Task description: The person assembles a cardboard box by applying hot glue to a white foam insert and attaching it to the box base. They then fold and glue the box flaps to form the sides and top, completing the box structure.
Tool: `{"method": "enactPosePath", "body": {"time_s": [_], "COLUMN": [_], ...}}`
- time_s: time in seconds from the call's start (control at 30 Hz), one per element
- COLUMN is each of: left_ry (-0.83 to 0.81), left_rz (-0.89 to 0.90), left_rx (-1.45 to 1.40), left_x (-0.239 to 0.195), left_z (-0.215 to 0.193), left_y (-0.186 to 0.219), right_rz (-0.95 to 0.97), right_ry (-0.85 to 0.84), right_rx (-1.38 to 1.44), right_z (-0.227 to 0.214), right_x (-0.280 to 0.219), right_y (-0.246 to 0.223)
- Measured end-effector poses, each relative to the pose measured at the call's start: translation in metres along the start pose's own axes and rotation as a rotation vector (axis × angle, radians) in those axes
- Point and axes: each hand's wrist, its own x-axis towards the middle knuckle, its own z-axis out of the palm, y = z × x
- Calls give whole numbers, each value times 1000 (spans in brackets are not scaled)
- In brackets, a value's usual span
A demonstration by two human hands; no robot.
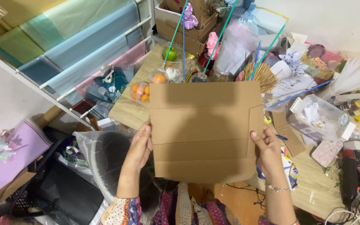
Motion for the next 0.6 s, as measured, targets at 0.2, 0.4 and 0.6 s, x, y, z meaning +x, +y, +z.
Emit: {"method": "enactPosePath", "body": {"time_s": [0.2,0.4,0.6], "left_ry": [-171,-280,-249], "left_rz": [-238,-275,-103], "left_rx": [-57,433,248], "left_x": [6,-14,-46], "left_z": [-26,13,13], "left_y": [14,26,15], "right_rz": [-82,-602,-754], "right_ry": [-148,-417,-250], "right_rx": [-446,-951,-951], "right_z": [32,103,108], "right_x": [14,40,4], "right_y": [-114,-149,-144]}}
